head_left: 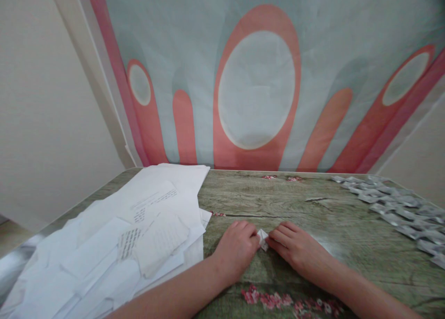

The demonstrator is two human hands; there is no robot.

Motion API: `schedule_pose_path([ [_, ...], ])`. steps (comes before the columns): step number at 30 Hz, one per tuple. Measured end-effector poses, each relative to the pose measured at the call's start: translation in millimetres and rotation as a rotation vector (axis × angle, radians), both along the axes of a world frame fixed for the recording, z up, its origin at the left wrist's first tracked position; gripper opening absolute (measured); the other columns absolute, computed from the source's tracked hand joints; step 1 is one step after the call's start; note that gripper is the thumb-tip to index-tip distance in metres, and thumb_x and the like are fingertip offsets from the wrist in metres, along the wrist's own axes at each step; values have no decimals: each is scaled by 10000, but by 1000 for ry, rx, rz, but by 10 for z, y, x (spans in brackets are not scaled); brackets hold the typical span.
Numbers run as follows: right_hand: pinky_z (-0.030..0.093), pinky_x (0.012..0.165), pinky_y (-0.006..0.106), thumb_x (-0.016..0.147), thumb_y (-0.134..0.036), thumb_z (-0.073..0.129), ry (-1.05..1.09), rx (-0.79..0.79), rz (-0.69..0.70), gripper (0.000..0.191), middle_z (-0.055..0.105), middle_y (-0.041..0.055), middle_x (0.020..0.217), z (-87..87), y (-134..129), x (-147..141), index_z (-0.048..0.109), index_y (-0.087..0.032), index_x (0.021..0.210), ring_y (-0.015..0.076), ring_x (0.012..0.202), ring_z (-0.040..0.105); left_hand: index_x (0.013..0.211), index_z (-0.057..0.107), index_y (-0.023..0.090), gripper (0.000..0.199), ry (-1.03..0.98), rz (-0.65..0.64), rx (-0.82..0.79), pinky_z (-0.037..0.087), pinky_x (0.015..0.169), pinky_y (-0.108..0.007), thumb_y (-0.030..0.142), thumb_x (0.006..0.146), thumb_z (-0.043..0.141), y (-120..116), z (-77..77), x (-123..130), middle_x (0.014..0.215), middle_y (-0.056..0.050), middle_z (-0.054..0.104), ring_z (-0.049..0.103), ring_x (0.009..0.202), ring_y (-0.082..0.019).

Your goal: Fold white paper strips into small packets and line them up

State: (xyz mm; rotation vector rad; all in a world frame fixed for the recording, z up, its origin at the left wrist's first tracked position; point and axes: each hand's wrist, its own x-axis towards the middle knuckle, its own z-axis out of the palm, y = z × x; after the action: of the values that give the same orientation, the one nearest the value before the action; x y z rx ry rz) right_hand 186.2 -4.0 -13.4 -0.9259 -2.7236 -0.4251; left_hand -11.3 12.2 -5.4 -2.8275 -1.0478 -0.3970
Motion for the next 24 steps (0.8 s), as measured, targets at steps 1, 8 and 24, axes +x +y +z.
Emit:
schedule_pose_path([
  [1, 390, 712, 361, 864, -147, 506, 4, -2, 5, 107, 580, 48, 793, -4, 6, 5, 612, -149, 874, 199, 753, 510, 807, 615, 172, 167, 0, -7, -19, 407, 723, -303, 253, 888, 492, 5, 10, -5, 793, -16, 564, 503, 799, -171],
  [8, 389, 711, 356, 874, -134, 476, 45, 4, 0, 144, 589, 56, 791, -18, 39, 34, 617, -152, 851, 195, 746, 515, 829, 626, 172, 154, -2, -35, -118, 406, 721, -291, 303, 853, 548, 26, 124, -49, 836, -24, 574, 509, 803, -172],
  [24, 414, 724, 308, 868, -166, 461, 358, -234, -109, 152, 599, 46, 854, -75, 62, 50, 610, -196, 870, 170, 802, 539, 880, 633, 203, 120, -181, -5, -257, 403, 772, -269, 279, 850, 544, 65, 87, -83, 874, -14, 586, 528, 850, -161],
])
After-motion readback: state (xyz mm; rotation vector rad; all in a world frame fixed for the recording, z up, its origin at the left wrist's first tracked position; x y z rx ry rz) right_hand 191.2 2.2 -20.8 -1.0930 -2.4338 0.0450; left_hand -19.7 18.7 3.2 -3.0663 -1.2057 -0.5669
